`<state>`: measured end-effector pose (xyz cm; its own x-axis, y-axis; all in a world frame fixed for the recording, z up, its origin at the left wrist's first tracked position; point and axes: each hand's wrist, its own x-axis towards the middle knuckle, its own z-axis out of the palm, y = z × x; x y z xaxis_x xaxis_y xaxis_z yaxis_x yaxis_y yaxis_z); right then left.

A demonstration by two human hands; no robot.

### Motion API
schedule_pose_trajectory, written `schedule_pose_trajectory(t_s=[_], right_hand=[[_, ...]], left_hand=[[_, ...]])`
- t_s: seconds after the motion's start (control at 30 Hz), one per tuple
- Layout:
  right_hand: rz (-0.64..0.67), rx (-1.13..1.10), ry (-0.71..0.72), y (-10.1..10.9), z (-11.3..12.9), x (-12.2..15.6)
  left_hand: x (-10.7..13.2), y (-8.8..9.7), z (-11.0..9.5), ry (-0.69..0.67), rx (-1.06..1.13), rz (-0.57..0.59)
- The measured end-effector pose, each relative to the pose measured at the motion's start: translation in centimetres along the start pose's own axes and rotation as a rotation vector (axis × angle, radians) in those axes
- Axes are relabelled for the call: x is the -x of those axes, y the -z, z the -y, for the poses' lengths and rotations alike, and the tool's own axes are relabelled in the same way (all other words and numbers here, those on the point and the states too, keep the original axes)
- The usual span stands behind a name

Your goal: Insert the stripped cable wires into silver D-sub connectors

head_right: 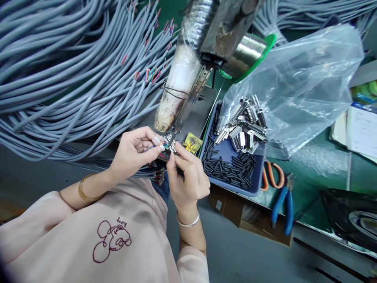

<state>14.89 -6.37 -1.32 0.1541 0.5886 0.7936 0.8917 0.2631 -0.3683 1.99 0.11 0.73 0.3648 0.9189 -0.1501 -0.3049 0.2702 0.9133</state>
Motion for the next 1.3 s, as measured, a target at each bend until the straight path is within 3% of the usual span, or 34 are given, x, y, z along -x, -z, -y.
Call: schedule_pose_trajectory(t_s=[0.6,1.13,1.3], right_hand=[[0.041,0.037,0.097,0.1,-0.2,0.1],[0.035,0.061,0.095,0.2,0.5,0.7],[0.026,-0.029,-0.012,0.2,0.6,1.1]], left_hand=[[0.1,0.1,-0.3,0.025,-0.138,-0.007],[0.8,0.8,0.5,-0.008,-0.158,0.014],[1.3,1.0,0.4,-0.020,-0.079,0.035]])
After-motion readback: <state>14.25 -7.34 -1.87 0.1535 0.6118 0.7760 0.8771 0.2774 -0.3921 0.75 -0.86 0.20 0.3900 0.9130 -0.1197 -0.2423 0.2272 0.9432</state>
